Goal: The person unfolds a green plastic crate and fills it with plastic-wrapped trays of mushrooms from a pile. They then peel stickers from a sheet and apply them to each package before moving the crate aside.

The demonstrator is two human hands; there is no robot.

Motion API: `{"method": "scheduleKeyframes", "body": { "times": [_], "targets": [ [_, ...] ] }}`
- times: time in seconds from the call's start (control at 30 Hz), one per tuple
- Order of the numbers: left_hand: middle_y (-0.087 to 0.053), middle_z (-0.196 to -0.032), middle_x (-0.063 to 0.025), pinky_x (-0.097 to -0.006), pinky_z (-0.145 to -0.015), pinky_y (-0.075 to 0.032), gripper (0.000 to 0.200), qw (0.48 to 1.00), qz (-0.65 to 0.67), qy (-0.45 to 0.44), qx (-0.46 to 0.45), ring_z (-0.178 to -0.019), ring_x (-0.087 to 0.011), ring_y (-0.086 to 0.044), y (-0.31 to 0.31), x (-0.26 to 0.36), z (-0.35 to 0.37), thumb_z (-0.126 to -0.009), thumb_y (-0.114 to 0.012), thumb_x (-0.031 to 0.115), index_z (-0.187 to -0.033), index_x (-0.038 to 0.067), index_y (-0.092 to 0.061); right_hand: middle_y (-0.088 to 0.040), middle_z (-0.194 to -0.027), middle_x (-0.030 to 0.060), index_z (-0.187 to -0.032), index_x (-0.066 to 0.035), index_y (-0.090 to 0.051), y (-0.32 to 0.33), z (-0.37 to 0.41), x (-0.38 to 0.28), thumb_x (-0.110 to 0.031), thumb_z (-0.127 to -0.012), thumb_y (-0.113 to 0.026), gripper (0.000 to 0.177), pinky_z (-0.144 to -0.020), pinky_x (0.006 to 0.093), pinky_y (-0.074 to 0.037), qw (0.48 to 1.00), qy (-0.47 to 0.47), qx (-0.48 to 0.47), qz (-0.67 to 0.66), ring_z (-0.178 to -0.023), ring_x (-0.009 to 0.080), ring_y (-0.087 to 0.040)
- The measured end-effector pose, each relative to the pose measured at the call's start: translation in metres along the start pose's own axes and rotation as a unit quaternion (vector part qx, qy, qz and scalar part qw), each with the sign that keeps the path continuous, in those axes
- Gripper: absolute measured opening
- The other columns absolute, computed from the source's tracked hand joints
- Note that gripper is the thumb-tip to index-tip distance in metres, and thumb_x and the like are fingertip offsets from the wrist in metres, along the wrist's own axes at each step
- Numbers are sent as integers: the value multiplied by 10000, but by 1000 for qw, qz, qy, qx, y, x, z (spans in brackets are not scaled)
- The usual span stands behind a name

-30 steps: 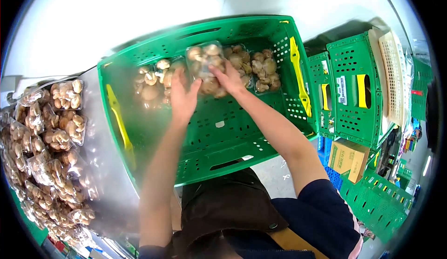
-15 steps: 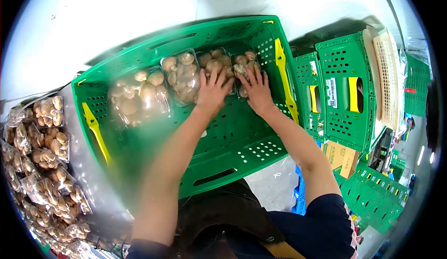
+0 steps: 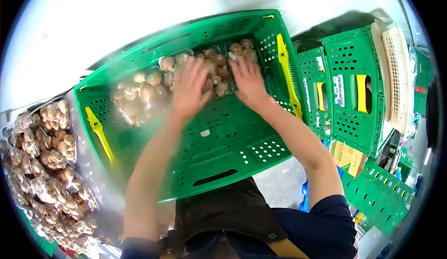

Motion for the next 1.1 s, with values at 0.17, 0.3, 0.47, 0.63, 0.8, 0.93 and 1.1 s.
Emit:
{"method": "scheduleKeyframes", "body": {
  "times": [0.17,0.3,0.47,0.63,0.8,0.93,1.1],
  "targets": [
    [-275,-1517,-85,-606,-1075,-209,697,990,-91,110,11,-1366,-428,-251,11,-62,26,-798,-670,435,-1410,241,-400,-278,-1488,134,-1417,-74,-323,11,-17,-86,-383,-653,-793,948,-1133,484,-226,977,204,12,-57,-1393,339,-225],
    [-288,-1520,-28,-650,-1042,-211,694,987,-101,126,16,-1312,-478,-313,18,-67,31,-778,-676,477,-1396,295,-418,-332,-1451,109,-1408,-88,-350,-6,-26,-65,-421,-655,-782,930,-1126,483,-237,980,198,-19,0,-1376,323,-261],
    [-253,-1535,-26,-672,-1027,-213,696,980,-117,163,-11,-1316,-520,-285,16,-76,38,-792,-623,550,-1405,299,-409,-334,-1443,113,-1396,-87,-361,-3,-27,-61,-437,-659,-778,916,-1117,488,-249,982,185,-15,23,-1360,327,-285],
    [-213,-1550,-63,-699,-1025,-176,712,960,-162,216,-70,-1328,-559,-216,3,-72,36,-816,-513,628,-1433,299,-379,-345,-1435,111,-1383,-82,-383,4,-23,-56,-450,-667,-777,896,-1121,503,-225,983,182,-8,9,-1357,325,-285],
    [-218,-1537,-158,-708,-1045,-97,749,947,-198,233,-98,-1378,-491,-166,-13,-55,30,-843,-455,620,-1460,211,-342,-335,-1450,136,-1393,-61,-361,-13,-40,-76,-450,-646,-786,943,-1116,507,-231,984,151,-55,82,-1370,346,-266],
    [-232,-1521,-187,-698,-1054,-75,793,979,-67,190,15,-1404,-444,-147,3,-60,42,-803,-587,555,-1436,132,-364,-275,-1492,165,-1432,-55,-299,9,-44,-89,-432,-710,-749,931,-1131,494,-214,989,124,-71,27,-1390,373,-227],
    [-197,-1542,-151,-678,-1063,-103,852,977,-114,172,-52,-1411,-452,-115,30,-75,116,-720,-695,534,-1428,176,-384,-279,-1495,136,-1438,-121,-312,10,-32,-155,-408,-681,-780,935,-1129,522,-211,971,233,-6,-45,-1374,370,-260]
  ]
}}
Point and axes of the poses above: each hand's wrist, its own z-axis away from the middle knuckle, its own y-axis out of the back of the hand, x = y × z, the point moved 10 cm from there along -z, towards the middle knuckle
